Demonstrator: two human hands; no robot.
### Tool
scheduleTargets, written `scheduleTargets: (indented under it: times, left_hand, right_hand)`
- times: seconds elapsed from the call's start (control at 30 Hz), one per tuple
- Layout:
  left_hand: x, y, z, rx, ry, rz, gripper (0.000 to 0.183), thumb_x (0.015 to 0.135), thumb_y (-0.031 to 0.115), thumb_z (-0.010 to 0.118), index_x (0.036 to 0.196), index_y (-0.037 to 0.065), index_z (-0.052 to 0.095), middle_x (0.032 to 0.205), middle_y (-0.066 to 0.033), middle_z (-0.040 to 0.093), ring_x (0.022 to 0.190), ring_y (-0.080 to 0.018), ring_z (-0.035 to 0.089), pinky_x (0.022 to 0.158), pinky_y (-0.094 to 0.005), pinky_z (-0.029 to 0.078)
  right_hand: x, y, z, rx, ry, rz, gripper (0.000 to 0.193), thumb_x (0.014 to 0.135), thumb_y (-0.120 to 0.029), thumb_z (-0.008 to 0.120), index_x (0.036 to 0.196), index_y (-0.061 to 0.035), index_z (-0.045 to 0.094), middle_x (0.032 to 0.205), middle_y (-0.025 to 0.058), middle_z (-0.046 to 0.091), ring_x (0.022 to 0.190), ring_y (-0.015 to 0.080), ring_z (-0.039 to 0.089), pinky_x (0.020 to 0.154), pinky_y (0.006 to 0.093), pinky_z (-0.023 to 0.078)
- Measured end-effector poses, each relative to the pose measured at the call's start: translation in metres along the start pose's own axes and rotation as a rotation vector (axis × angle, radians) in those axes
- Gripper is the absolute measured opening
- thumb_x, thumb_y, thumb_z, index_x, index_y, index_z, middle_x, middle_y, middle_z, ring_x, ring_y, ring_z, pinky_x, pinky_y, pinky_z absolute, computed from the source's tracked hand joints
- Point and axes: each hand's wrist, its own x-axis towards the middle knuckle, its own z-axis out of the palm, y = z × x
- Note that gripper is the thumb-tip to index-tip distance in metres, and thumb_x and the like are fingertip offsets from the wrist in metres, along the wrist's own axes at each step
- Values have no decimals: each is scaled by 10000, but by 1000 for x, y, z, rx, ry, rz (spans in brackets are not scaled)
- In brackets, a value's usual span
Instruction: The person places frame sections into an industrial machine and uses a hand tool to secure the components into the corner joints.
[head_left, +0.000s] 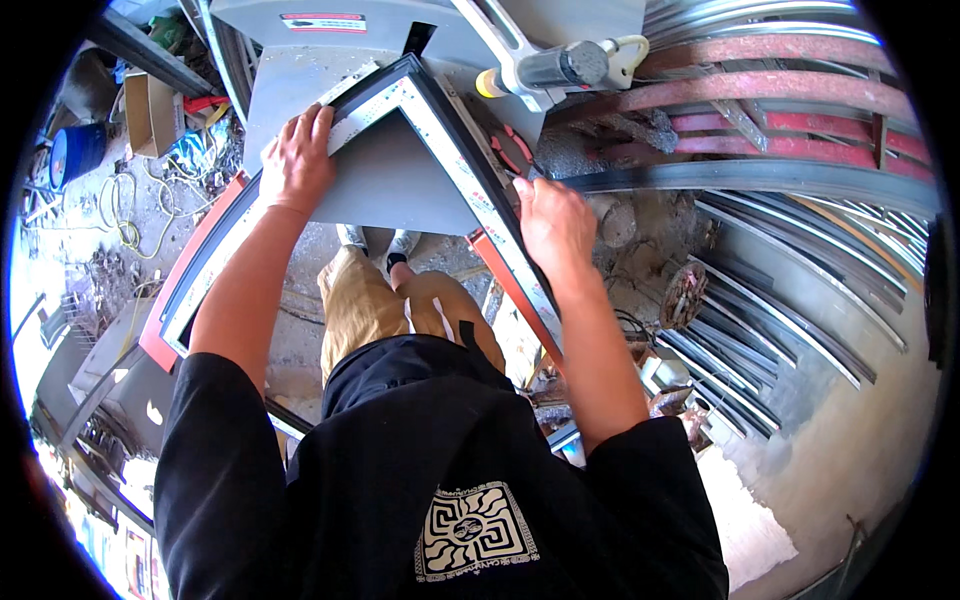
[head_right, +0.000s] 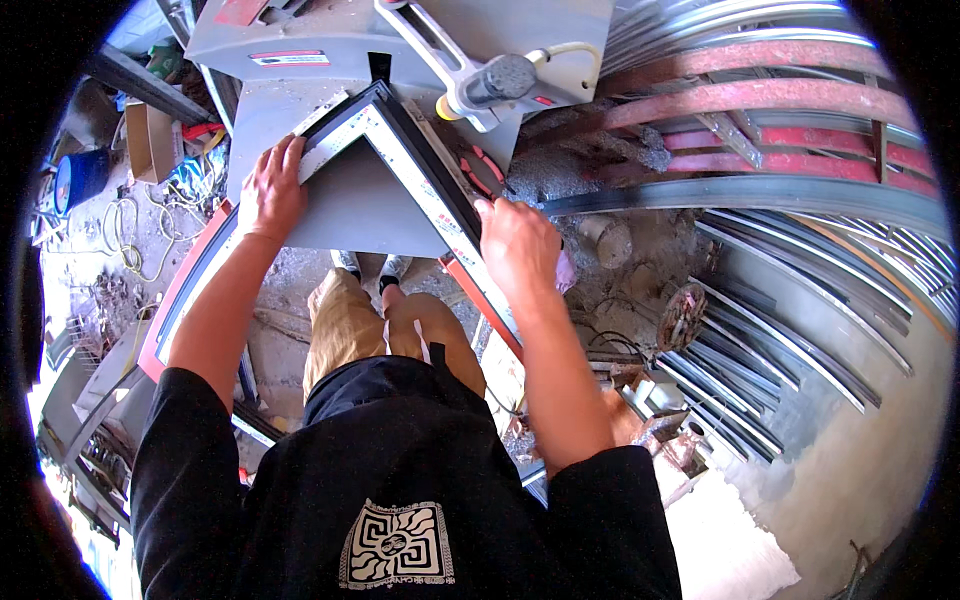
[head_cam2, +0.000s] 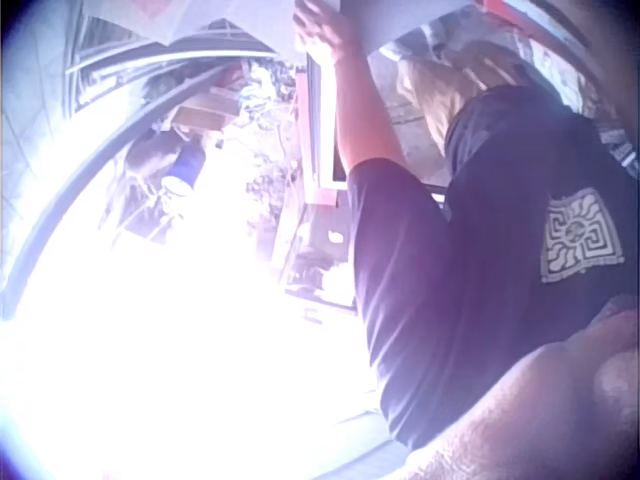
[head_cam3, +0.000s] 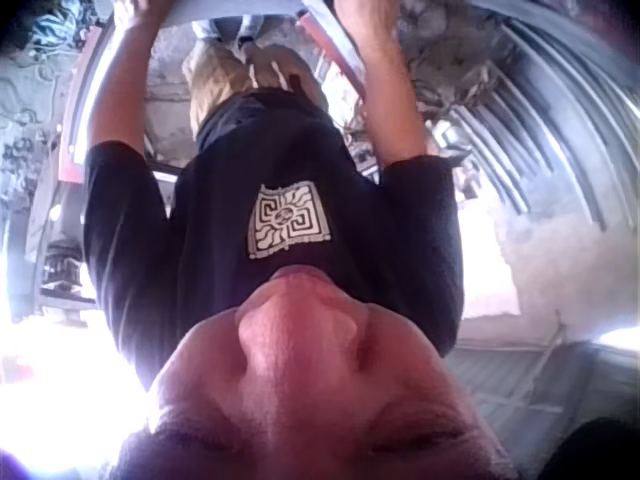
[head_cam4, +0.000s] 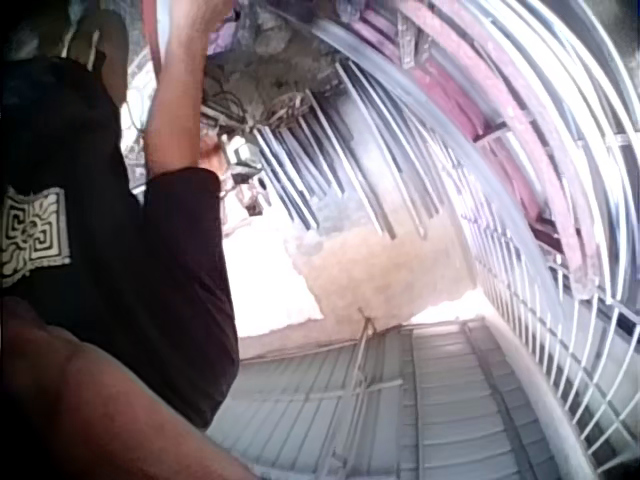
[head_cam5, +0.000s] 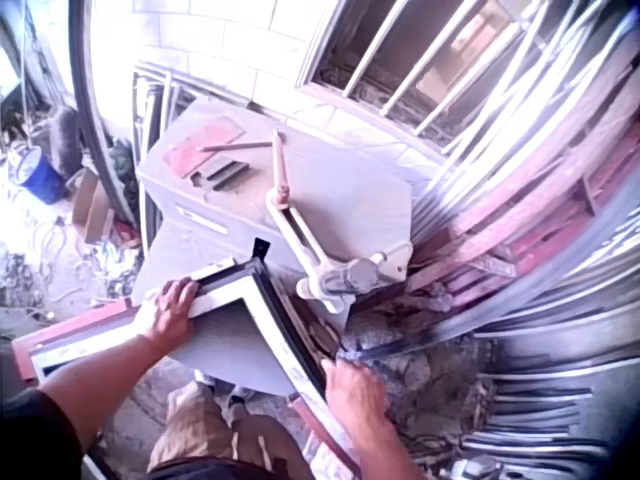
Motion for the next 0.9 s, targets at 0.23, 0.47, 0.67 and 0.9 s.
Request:
scheduleTargets:
  times: [0.23, 0.47, 0.67, 0.9]
  left_hand:
    - [-3, 0, -4, -9, -12, -12, 641, 915, 99, 731, 1544, 164, 627, 1581, -52, 671, 1435, -293, 672, 1143, -533, 577]
    - [-3, 2, -5, -46, -3, 15, 594, 947, 76, 659, 1538, 117, 609, 1569, -130, 667, 1407, -358, 682, 1171, -535, 565]
    - [-3, -2, 2, -1, 58, 29, 684, 882, 112, 774, 1548, 132, 621, 1577, -84, 679, 1411, -330, 685, 1127, -515, 591]
    - [-4, 0, 1, -26, 43, 5, 673, 887, 110, 773, 1541, 140, 620, 1575, -84, 675, 1415, -331, 680, 1144, -520, 577]
  right_hand:
    - [36, -29, -28, 90, 96, -145, 332, 1172, -360, 632, 1102, -69, 775, 1019, 202, 824, 936, 450, 808, 830, 576, 628]
    - [67, -67, -4, 110, 115, -94, 361, 1182, -365, 591, 1082, -64, 764, 1031, 236, 832, 974, 477, 811, 882, 591, 628]
    - [81, -74, -7, 56, 30, -27, 445, 1198, -414, 553, 1079, -40, 763, 1032, 285, 812, 1030, 518, 778, 936, 607, 601]
    - [85, -85, -19, -14, -67, 19, 479, 1207, -427, 514, 1145, -42, 791, 1119, 291, 821, 1106, 512, 781, 1002, 603, 600]
